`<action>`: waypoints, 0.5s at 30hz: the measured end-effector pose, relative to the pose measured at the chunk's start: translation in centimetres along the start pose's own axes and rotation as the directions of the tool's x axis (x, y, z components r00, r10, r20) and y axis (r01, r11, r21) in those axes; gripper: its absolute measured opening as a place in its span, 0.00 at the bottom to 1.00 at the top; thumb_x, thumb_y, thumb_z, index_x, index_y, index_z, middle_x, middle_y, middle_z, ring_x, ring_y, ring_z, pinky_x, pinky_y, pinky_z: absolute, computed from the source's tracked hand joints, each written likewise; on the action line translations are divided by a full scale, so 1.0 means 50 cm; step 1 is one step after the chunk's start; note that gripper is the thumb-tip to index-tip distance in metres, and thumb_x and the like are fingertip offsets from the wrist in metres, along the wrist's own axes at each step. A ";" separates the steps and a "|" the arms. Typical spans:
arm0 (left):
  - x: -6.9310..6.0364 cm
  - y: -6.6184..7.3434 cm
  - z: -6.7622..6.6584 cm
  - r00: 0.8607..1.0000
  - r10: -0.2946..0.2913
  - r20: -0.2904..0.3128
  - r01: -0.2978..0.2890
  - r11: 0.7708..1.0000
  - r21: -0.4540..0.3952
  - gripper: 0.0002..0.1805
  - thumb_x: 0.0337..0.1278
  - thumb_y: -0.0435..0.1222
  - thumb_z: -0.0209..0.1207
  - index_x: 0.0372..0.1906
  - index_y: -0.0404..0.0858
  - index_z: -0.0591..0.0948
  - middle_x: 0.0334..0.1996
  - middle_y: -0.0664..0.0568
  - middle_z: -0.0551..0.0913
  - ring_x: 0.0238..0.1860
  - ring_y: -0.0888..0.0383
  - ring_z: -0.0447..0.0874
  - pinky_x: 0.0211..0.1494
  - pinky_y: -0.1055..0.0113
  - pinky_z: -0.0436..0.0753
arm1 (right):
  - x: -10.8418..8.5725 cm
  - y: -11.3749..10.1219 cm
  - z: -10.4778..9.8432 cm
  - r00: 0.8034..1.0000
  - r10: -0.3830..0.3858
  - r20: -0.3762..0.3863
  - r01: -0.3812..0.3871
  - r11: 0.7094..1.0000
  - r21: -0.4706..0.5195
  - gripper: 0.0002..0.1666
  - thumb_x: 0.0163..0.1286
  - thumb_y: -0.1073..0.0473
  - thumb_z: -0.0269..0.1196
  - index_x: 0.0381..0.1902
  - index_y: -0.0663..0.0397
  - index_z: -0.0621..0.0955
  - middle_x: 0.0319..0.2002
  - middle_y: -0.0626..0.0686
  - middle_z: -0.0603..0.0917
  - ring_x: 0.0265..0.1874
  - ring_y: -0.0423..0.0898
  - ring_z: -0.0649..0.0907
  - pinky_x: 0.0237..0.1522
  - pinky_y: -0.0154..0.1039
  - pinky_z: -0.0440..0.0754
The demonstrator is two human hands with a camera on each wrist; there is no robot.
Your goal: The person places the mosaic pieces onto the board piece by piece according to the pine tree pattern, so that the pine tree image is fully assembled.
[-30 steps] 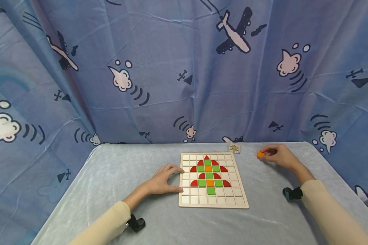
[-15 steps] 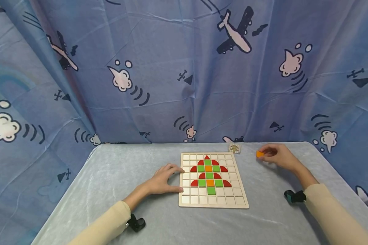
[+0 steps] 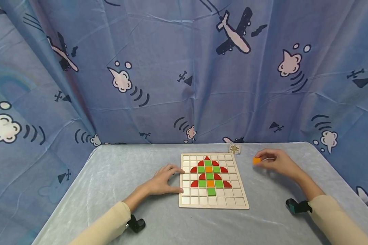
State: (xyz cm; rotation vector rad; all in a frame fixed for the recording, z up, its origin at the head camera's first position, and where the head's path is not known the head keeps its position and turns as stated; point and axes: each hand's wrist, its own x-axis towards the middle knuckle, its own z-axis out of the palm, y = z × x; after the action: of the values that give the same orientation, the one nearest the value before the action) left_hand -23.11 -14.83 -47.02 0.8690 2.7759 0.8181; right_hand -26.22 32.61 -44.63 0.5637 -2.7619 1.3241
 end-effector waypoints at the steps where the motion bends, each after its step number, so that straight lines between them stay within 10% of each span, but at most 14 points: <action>1: 0.000 0.000 0.000 1.000 0.000 0.000 0.000 1.000 -0.001 0.37 0.49 0.58 0.69 0.65 0.55 0.73 0.65 0.54 0.70 0.66 0.52 0.66 0.67 0.44 0.65 | -0.001 -0.004 0.004 1.000 0.001 -0.002 -0.001 1.000 0.012 0.18 0.62 0.60 0.70 0.50 0.59 0.83 0.47 0.58 0.85 0.38 0.34 0.84 0.37 0.32 0.84; 15: 0.000 -0.002 0.001 1.000 -0.002 0.001 0.002 1.000 -0.003 0.38 0.48 0.58 0.69 0.66 0.54 0.73 0.66 0.53 0.70 0.67 0.51 0.66 0.69 0.44 0.64 | -0.016 -0.066 0.065 1.000 -0.012 0.025 0.010 0.993 0.114 0.16 0.64 0.57 0.69 0.48 0.58 0.83 0.44 0.58 0.88 0.36 0.37 0.86 0.35 0.36 0.83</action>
State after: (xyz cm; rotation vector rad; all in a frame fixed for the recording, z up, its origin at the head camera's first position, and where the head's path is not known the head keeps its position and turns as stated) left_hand -23.15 -14.90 -47.12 0.8650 2.7734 0.8217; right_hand -23.98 28.52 -44.36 0.6051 -2.7126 1.4899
